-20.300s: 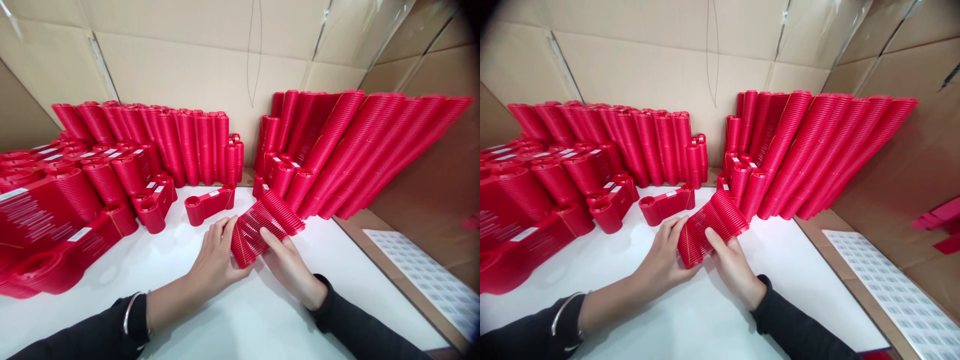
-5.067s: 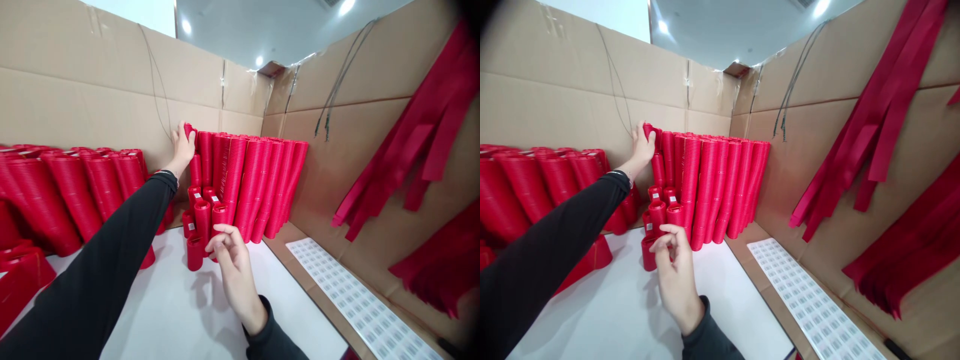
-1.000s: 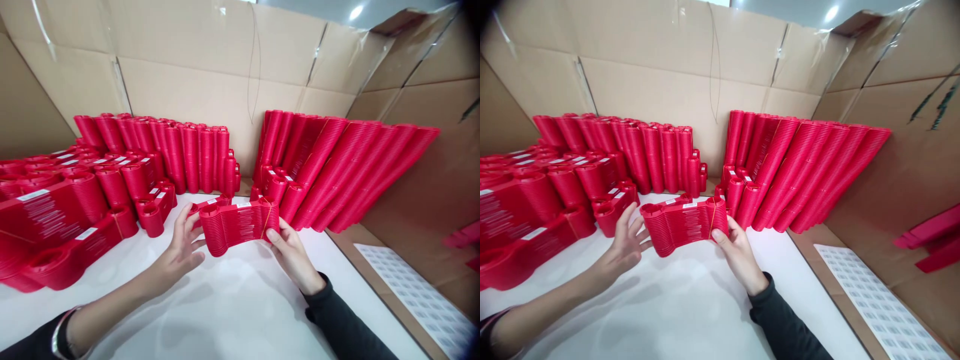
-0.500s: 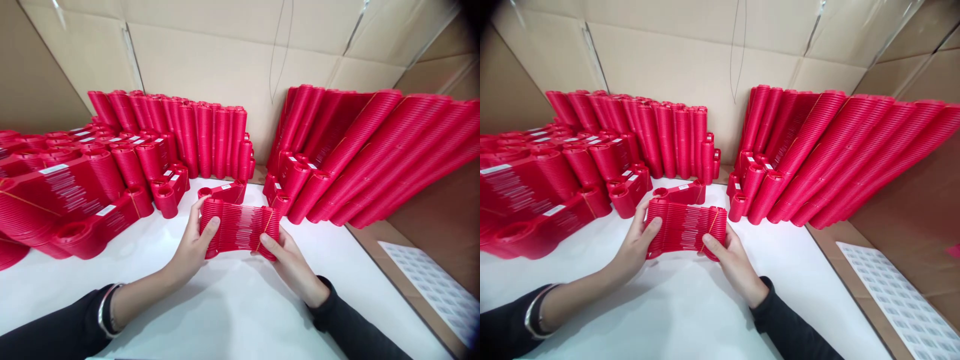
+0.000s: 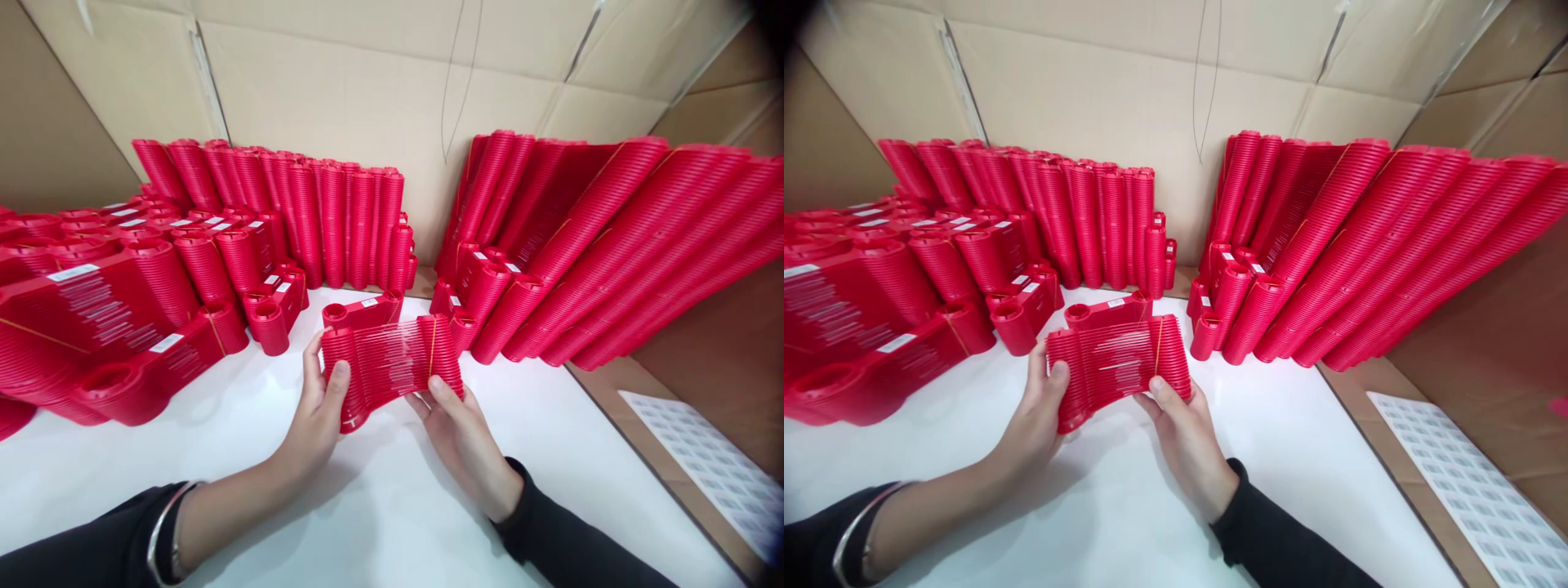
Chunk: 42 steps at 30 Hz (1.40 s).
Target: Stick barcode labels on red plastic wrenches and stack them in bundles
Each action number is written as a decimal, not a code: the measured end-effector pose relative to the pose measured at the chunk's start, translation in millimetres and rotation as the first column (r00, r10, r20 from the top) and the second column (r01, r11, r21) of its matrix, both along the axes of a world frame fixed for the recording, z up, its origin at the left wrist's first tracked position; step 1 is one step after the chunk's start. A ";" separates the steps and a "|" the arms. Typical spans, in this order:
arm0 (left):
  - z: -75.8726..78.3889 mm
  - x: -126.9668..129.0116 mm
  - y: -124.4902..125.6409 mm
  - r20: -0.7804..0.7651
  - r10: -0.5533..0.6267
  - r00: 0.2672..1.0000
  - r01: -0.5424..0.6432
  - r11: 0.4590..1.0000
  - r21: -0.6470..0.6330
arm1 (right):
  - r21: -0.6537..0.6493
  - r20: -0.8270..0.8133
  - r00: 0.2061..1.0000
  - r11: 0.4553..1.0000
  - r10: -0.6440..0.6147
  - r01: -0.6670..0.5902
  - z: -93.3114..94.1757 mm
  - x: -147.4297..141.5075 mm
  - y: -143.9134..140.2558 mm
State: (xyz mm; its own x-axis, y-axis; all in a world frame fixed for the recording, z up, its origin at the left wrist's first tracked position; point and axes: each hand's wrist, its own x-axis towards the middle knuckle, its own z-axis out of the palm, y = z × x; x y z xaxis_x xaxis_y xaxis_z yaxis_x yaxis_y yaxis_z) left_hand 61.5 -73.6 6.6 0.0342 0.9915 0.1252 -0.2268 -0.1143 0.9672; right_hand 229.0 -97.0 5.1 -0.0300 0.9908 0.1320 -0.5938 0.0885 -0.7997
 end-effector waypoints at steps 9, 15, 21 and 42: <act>-3.4 4.6 -10.3 0.090 -0.347 0.933 0.352 0.935 -0.038 | -0.047 0.015 0.985 0.984 -0.173 0.173 7.7 6.1 9.3; -4.4 1.5 -7.3 0.065 -0.373 0.926 0.376 0.926 -0.033 | -0.081 0.124 0.986 0.990 -0.108 0.118 0.2 -1.9 4.4; -2.5 1.2 -7.4 0.171 -0.370 0.913 0.384 0.922 -0.054 | -0.035 0.145 0.986 0.996 -0.076 0.082 0.1 -0.9 1.9; 0.8 -4.4 0.0 0.223 -0.242 0.944 0.243 0.970 0.021 | -0.166 0.031 0.997 0.984 -0.068 0.072 7.5 3.7 -4.9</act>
